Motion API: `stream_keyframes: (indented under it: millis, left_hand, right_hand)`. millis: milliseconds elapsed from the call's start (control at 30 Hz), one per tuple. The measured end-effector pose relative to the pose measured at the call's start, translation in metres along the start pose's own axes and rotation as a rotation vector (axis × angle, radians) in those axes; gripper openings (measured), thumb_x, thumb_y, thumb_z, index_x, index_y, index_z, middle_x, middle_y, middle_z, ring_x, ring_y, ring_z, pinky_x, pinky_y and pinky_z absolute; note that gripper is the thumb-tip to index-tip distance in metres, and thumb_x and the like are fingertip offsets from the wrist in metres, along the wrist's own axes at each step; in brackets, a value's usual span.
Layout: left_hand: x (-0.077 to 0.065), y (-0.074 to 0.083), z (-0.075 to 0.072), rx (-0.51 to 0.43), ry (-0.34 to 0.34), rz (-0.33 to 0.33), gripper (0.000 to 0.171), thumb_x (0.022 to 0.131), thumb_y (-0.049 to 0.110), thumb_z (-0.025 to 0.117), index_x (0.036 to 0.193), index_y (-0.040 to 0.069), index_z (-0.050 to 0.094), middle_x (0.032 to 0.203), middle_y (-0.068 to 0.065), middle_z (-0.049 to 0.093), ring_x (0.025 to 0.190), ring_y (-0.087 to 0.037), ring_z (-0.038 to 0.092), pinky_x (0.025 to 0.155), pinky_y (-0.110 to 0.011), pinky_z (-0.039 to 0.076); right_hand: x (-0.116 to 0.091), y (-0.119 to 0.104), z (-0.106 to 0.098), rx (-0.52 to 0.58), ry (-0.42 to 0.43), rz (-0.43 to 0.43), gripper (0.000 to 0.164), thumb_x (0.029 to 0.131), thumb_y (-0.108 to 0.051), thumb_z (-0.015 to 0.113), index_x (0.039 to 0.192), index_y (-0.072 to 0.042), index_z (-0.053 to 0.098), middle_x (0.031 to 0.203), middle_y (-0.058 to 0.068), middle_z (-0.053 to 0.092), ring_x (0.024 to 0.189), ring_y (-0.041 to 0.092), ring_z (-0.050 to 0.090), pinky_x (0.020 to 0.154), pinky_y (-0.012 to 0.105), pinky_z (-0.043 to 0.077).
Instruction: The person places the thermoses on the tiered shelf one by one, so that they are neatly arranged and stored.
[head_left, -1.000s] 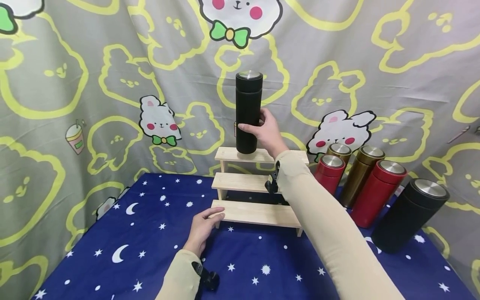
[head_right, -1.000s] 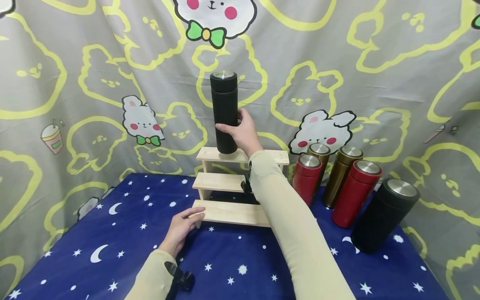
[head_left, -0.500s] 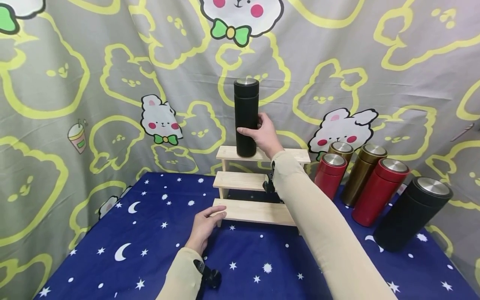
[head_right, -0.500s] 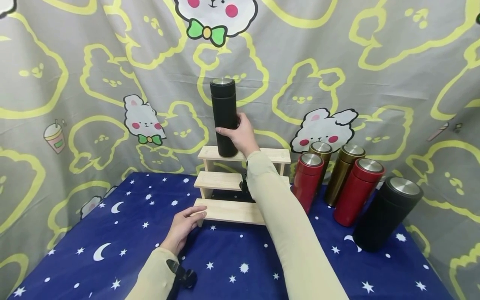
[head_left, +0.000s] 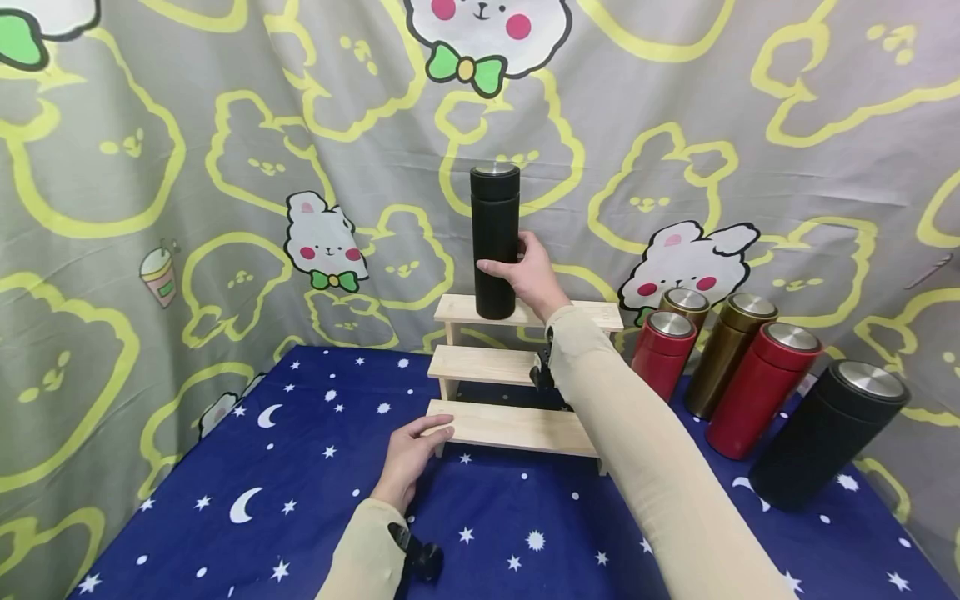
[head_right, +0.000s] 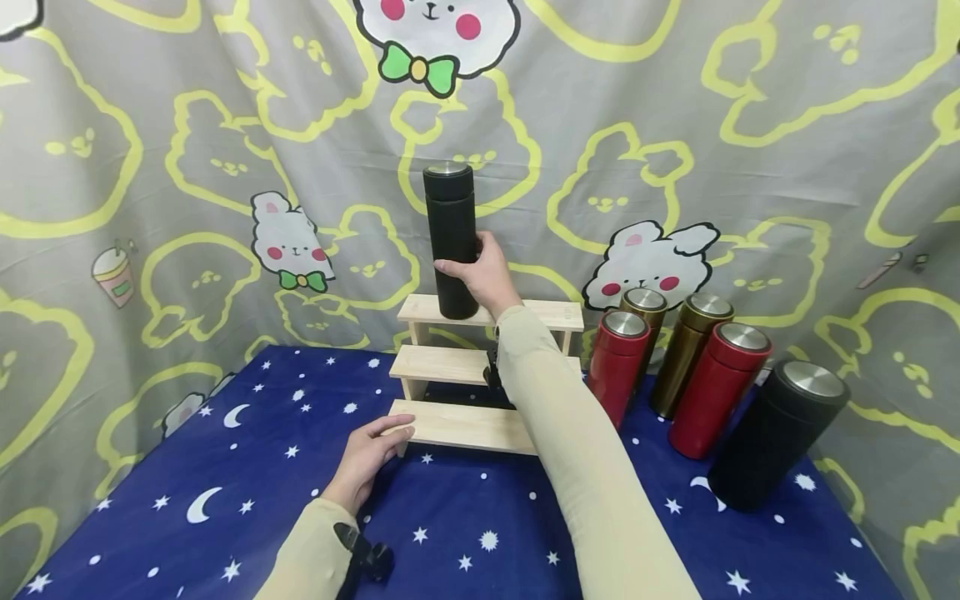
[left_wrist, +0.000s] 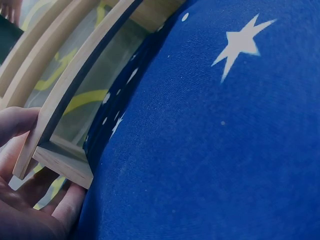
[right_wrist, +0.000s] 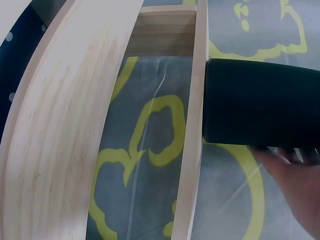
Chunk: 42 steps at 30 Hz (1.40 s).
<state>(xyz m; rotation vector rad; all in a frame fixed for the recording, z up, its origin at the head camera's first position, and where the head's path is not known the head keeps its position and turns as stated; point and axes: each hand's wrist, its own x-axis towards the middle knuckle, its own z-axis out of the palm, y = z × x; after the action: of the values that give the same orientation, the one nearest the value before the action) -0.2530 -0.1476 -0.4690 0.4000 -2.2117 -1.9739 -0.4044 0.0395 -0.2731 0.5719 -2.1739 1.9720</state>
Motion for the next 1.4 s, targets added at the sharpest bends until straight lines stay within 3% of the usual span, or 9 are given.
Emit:
stream_keyframes:
  millis: [167,333,500,733,867,1067,1200,1400]
  left_hand:
    - [0.000,0.001,0.001,0.006,-0.005,0.005,0.023,0.080,0.011,0.079,0.102,0.006,0.077,0.114,-0.008,0.065,0.084,-0.019,0.054,0.070,-0.031,0.040]
    - [0.000,0.001,-0.001,0.009,-0.007,0.007,0.024,0.080,0.012,0.079,0.103,0.006,0.077,0.114,-0.008,0.066,0.082,-0.018,0.054,0.071,-0.030,0.041]
    - [0.000,-0.002,-0.002,0.011,-0.005,0.007,0.024,0.080,0.012,0.079,0.103,0.006,0.077,0.112,-0.008,0.066,0.081,-0.017,0.055,0.070,-0.030,0.041]
    - [0.001,-0.003,-0.001,0.016,-0.016,-0.014,0.023,0.081,0.014,0.079,0.103,0.009,0.078,0.121,-0.009,0.064,0.095,-0.020,0.057,0.077,-0.031,0.043]
    - [0.001,-0.003,-0.002,0.020,-0.017,-0.013,0.024,0.081,0.014,0.079,0.104,0.008,0.077,0.123,-0.010,0.063,0.098,-0.022,0.058,0.079,-0.033,0.043]
    - [-0.001,-0.002,-0.005,0.034,-0.014,-0.021,0.025,0.082,0.015,0.078,0.105,0.008,0.077,0.126,-0.012,0.061,0.107,-0.024,0.057,0.087,-0.041,0.043]
    - [0.000,-0.001,-0.004,0.026,-0.020,-0.020,0.025,0.082,0.015,0.078,0.105,0.008,0.077,0.125,-0.012,0.062,0.102,-0.023,0.057,0.083,-0.037,0.042]
    - [0.000,0.000,-0.003,0.032,-0.025,-0.008,0.024,0.082,0.014,0.078,0.105,0.007,0.077,0.123,-0.011,0.063,0.095,-0.021,0.056,0.077,-0.032,0.041]
  right_hand:
    - [-0.001,0.000,-0.007,0.002,-0.005,-0.005,0.066,0.082,-0.011,0.080,0.137,-0.001,0.043,0.124,0.016,0.054,0.111,0.029,0.054,0.096,0.040,0.043]
    - [-0.009,-0.005,-0.014,-0.016,-0.047,0.011,0.075,0.083,-0.013,0.079,0.145,0.000,0.038,0.136,0.017,0.049,0.124,0.027,0.049,0.102,0.037,0.039]
    - [-0.025,-0.014,-0.022,-0.098,-0.075,0.046,0.087,0.084,-0.026,0.080,0.151,-0.003,0.031,0.148,0.013,0.041,0.136,0.023,0.038,0.107,0.038,0.032]
    - [-0.056,-0.028,-0.036,-0.198,-0.044,0.123,0.095,0.082,-0.043,0.079,0.154,-0.006,0.027,0.154,0.008,0.033,0.140,0.023,0.031,0.109,0.039,0.029]
    - [-0.081,-0.039,-0.046,-0.223,-0.041,0.091,0.093,0.082,-0.047,0.078,0.153,-0.011,0.030,0.153,0.005,0.036,0.140,0.022,0.032,0.109,0.042,0.031]
    - [-0.115,-0.055,-0.062,-0.221,-0.073,-0.011,0.082,0.086,-0.036,0.077,0.152,-0.013,0.035,0.151,0.005,0.039,0.138,0.020,0.034,0.109,0.043,0.030]
    - [-0.134,-0.061,-0.077,-0.248,-0.065,-0.049,0.076,0.088,-0.030,0.076,0.150,-0.009,0.037,0.150,0.005,0.040,0.139,0.018,0.033,0.111,0.042,0.026]
    - [-0.165,-0.062,-0.104,-0.300,-0.050,-0.046,0.074,0.089,-0.027,0.074,0.151,-0.010,0.037,0.151,0.008,0.039,0.138,0.026,0.035,0.109,0.048,0.029]
